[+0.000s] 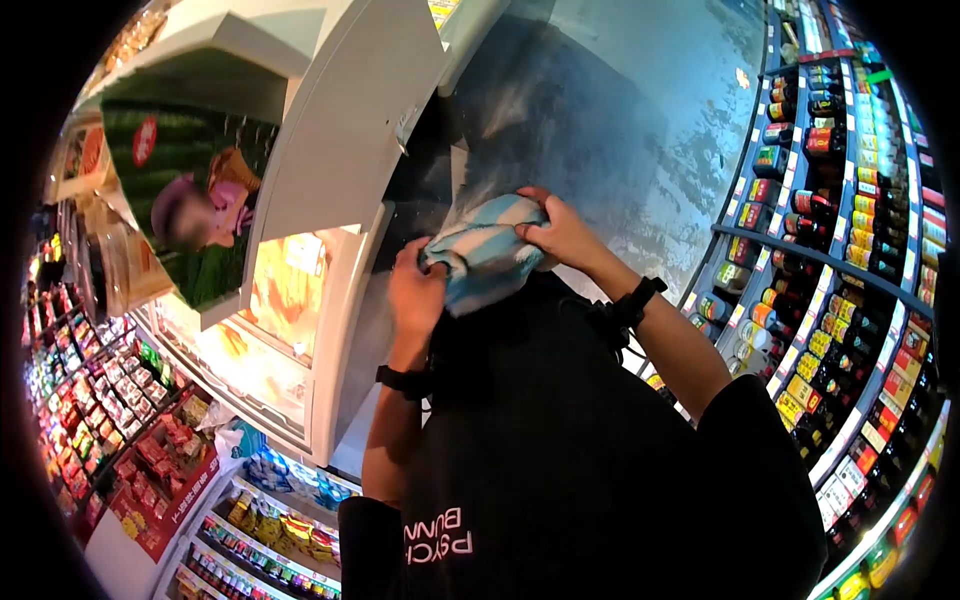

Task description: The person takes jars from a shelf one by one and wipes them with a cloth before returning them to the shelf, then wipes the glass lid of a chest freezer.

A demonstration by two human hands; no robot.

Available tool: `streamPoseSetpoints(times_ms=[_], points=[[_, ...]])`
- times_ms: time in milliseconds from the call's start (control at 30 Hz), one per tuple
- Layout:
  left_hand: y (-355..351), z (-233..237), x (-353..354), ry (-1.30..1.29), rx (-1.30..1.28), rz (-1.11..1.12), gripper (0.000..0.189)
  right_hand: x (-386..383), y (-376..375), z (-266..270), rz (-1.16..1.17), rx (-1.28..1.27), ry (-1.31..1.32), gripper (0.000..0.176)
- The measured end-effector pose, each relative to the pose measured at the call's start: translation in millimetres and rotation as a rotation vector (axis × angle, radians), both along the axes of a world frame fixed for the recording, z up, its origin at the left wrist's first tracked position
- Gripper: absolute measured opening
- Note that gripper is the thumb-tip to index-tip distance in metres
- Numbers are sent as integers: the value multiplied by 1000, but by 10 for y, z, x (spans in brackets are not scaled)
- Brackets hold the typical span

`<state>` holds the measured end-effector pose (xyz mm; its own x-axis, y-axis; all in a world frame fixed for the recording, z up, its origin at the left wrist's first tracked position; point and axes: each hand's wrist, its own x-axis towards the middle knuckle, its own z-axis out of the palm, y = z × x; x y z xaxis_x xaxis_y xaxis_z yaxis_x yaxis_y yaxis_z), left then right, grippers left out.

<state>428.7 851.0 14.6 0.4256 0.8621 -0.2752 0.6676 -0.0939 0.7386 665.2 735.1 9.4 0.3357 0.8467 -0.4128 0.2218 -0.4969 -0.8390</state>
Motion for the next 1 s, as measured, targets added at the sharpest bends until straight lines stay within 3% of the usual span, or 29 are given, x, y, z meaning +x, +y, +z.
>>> streamPoseSetpoints(times_ms=[100, 233, 300, 333, 400, 533, 600, 733, 800, 1000], points=[[47, 77, 341, 10, 23, -106, 44, 256, 191, 10, -90, 108, 89, 60], [316, 75, 777, 26, -45, -249, 47, 575, 422, 78, -119, 63, 29, 55], [503, 68, 1084, 7, -97, -270, 48, 789, 563, 39, -236, 203, 222, 54], [608, 58, 1270, -16, -92, -279, 48, 956, 632, 64, -241, 208, 197, 54], [810, 117, 1558, -249, -348, -267, 46, 1180, 723, 130, -159, 240, -179, 54], [1208, 194, 2232, -100, -434, -375, 42, 1664, 953, 399, -185, 87, -151, 53], [1378, 175, 2543, 10, -281, -519, 38, 1969, 1086, 351, -199, 114, -159, 53], [1580, 170, 2958, 14, -404, -533, 34, 2309, 1137, 293, -253, 40, -127, 50], [1624, 170, 3114, 29, -302, -494, 39, 2580, 1274, 245, -253, 29, -131, 46], [1976, 2, 3795, 32, -322, -351, 47, 3540, 1799, 61, -133, -8, -30, 47]])
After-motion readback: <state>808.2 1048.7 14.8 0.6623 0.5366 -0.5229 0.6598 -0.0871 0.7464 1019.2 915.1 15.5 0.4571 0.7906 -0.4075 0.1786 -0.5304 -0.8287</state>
